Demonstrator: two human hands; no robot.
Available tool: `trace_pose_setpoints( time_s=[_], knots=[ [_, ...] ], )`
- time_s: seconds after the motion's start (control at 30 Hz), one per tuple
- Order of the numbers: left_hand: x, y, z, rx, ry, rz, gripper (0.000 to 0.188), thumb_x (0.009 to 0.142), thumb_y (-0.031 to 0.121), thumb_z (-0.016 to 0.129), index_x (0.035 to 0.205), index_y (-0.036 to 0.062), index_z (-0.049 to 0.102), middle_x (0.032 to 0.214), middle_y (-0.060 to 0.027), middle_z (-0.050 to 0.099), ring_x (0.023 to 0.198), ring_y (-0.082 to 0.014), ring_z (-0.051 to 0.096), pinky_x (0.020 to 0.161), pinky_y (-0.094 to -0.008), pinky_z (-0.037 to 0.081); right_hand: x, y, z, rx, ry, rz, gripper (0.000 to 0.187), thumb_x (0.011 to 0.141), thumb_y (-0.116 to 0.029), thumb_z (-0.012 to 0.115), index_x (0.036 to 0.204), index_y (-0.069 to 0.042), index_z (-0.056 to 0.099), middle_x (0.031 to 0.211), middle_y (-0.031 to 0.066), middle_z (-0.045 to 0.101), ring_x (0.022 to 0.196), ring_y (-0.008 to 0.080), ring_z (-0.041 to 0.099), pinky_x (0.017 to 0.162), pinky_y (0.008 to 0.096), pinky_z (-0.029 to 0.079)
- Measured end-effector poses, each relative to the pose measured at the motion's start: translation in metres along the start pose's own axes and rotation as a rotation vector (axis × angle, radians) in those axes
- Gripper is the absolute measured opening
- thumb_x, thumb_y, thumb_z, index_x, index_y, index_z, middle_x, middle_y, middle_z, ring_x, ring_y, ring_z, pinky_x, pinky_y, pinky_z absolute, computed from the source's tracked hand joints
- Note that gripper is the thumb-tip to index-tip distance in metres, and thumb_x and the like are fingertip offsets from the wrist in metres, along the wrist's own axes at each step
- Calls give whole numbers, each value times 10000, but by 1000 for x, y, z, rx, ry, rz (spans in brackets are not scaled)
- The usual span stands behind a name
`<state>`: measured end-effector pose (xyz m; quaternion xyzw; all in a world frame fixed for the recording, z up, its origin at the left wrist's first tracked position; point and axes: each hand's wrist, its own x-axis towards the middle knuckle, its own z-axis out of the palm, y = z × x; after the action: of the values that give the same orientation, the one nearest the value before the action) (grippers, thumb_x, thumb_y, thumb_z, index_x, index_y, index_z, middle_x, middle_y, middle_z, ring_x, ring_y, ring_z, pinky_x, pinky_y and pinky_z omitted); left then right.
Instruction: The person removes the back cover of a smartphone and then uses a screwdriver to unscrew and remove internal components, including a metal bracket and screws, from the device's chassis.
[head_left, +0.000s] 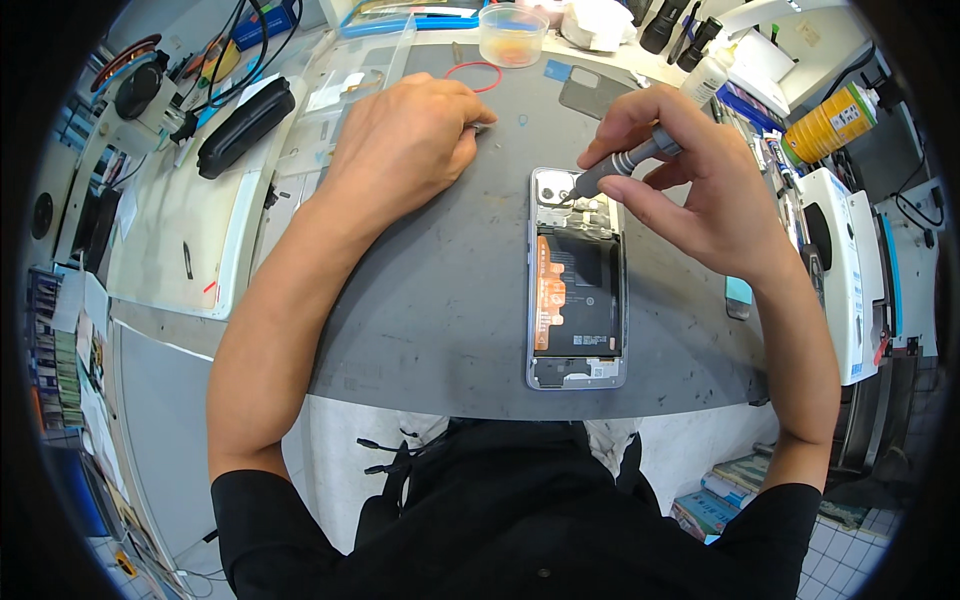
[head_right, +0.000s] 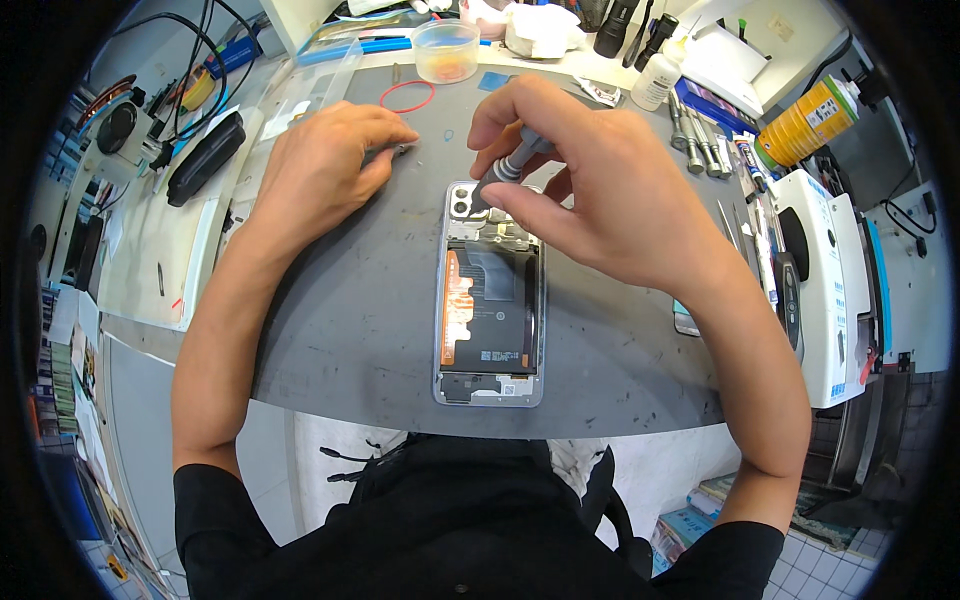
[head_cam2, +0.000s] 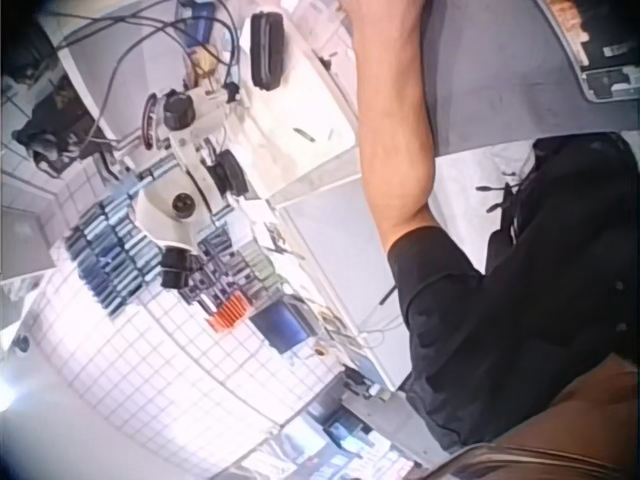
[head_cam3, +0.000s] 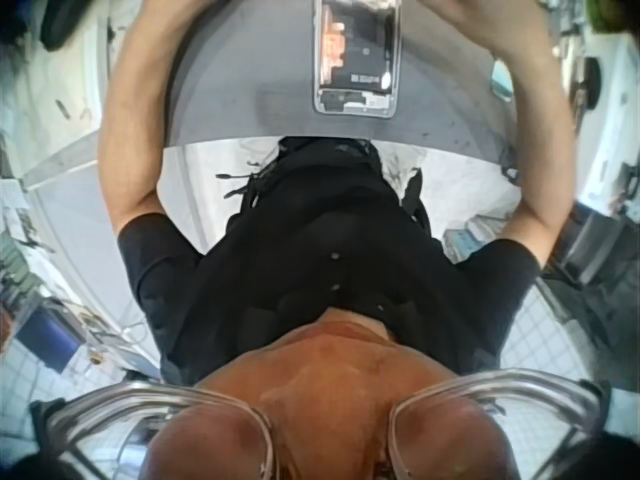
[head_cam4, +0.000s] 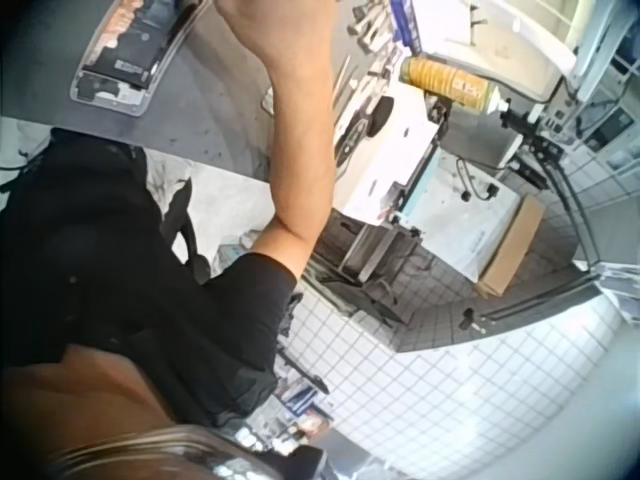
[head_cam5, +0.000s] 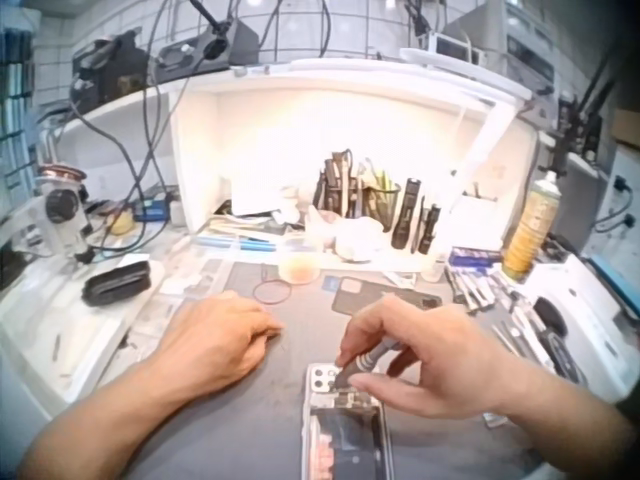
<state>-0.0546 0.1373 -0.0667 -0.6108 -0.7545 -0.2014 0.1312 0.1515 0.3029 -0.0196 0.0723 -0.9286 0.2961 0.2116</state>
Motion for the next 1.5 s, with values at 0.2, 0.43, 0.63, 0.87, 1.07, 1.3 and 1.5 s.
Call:
trace_pose_setpoints(
  time_s=[0.2,0.43,0.63,0.87,1.07,1.3,1.5],
  knots=[
    [1,6,0,-54,126,41,215,822,115,626,955,140,792,886,-66,735,875,-273,668,735,-430,546,3,-2,4,13,-25,14,283,884,-48,715,1114,-48,550,985,47,715,893,171,703,671,285,603],
    [0,7,-4,-53,23,-17,222,837,100,641,1019,128,764,989,-71,736,928,-272,667,800,-412,534,4,-5,1,20,-69,71,289,885,-13,713,1135,-33,569,1028,53,712,985,146,661,749,274,619],
    [0,7,-2,-77,48,7,226,832,114,630,1000,140,778,952,-78,739,918,-281,671,777,-426,540,5,-5,0,7,-88,50,307,879,-4,708,1148,-38,564,1039,56,710,1008,150,663,776,274,619],
    [1,10,-6,-107,-4,0,213,845,101,659,1040,112,746,1023,-76,736,952,-277,665,836,-401,525,12,-10,1,-186,-113,-82,443,860,-7,699,1251,-86,507,1127,41,716,1063,173,669,718,296,575],
    [-2,10,-8,-111,7,-2,200,844,109,666,1031,99,736,1014,-86,732,946,-293,666,838,-403,525,20,-18,-5,-167,-215,-20,412,871,-24,697,1229,-80,503,1125,50,715,1014,179,697,666,291,562],
    [1,10,-7,-188,-70,4,224,843,94,662,1051,116,742,979,-91,726,937,-274,679,807,-395,535,20,-12,-4,-13,-145,29,349,878,39,660,1181,-63,522,1074,75,698,1021,159,694,729,261,598],
    [-1,10,-7,-338,-72,66,209,847,115,703,1052,107,742,975,-59,732,858,-186,670,693,-332,513,17,-13,-10,-7,-23,33,332,884,67,646,1171,-40,518,1096,83,687,1076,161,682,792,263,595]
  ],
)
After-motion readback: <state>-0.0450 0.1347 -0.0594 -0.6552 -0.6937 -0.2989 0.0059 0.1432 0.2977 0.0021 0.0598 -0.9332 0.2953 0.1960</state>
